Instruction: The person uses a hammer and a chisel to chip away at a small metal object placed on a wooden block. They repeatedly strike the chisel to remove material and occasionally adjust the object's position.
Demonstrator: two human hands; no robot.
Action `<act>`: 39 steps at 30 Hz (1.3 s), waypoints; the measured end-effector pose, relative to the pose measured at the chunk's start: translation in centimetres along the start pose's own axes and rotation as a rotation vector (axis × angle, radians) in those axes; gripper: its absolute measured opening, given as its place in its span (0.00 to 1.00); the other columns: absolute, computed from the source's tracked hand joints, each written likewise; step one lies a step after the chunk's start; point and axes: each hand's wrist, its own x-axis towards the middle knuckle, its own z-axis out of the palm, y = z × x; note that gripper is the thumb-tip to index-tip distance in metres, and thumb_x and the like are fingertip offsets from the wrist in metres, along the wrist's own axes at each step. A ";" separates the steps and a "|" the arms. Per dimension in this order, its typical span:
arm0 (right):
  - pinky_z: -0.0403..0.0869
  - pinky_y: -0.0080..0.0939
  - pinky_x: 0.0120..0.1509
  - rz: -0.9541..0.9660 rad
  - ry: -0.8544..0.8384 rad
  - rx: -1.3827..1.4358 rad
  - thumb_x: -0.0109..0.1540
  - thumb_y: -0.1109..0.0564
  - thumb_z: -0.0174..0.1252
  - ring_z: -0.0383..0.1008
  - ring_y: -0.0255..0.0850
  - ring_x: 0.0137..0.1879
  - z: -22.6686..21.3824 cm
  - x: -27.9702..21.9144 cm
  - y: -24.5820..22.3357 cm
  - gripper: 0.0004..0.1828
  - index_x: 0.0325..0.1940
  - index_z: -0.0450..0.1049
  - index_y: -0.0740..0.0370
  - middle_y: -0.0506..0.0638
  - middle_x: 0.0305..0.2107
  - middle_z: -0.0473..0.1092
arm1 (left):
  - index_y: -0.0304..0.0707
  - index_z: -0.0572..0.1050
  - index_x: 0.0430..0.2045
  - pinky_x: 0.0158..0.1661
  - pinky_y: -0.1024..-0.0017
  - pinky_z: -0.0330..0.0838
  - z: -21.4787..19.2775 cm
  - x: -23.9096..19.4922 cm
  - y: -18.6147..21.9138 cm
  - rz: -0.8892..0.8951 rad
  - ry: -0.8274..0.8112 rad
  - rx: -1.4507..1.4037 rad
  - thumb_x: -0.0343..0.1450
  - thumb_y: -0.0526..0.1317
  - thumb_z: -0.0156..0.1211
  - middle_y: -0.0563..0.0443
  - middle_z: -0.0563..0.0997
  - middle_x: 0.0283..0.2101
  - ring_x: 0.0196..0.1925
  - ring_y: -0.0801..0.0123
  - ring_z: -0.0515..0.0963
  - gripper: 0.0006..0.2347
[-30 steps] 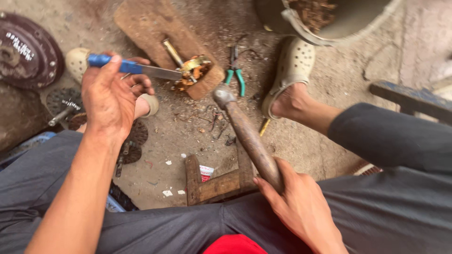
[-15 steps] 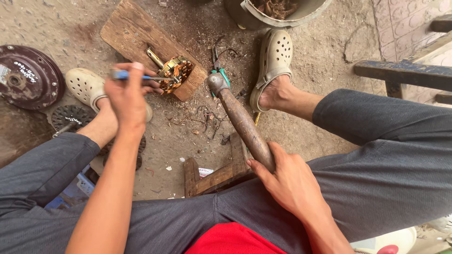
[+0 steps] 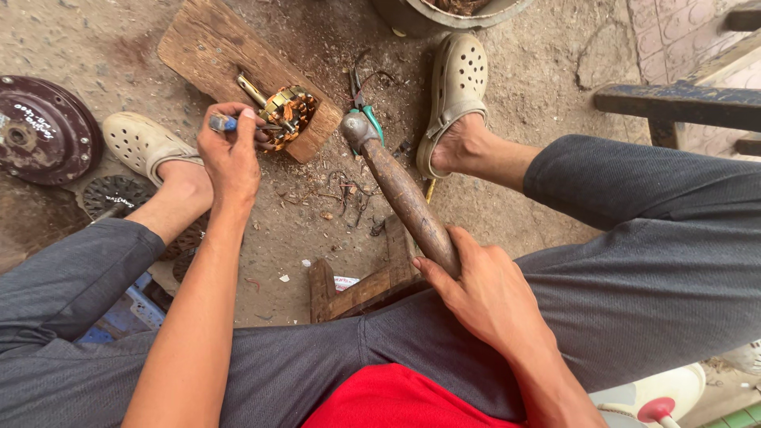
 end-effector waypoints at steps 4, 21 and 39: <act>0.73 0.61 0.44 0.015 0.000 0.011 0.58 0.41 0.62 0.78 0.64 0.38 -0.1 -0.2 -0.4 0.25 0.50 0.75 0.62 0.68 0.26 0.76 | 0.34 0.77 0.44 0.30 0.74 0.71 -0.3 0.0 -1.2 0.043 -0.011 0.375 0.78 0.35 0.59 0.49 0.80 0.38 0.33 0.72 0.76 0.05; 0.75 0.56 0.42 -0.531 -0.046 -0.169 0.60 0.48 0.62 0.79 0.59 0.37 -0.5 6.0 -5.8 0.32 0.63 0.63 0.64 0.65 0.33 0.75 | 0.33 0.71 0.59 0.52 0.55 0.76 3.2 0.3 -0.3 0.192 0.056 0.520 0.71 0.36 0.65 0.30 0.81 0.50 0.52 0.46 0.81 0.21; 0.75 0.44 0.35 -0.860 0.313 0.162 0.67 0.50 0.58 0.74 0.47 0.28 0.6 5.4 -5.4 0.17 0.48 0.66 0.66 0.57 0.28 0.72 | 0.42 0.70 0.63 0.52 0.54 0.78 3.4 -0.4 -3.0 0.104 0.038 0.443 0.70 0.37 0.68 0.34 0.79 0.57 0.54 0.45 0.80 0.25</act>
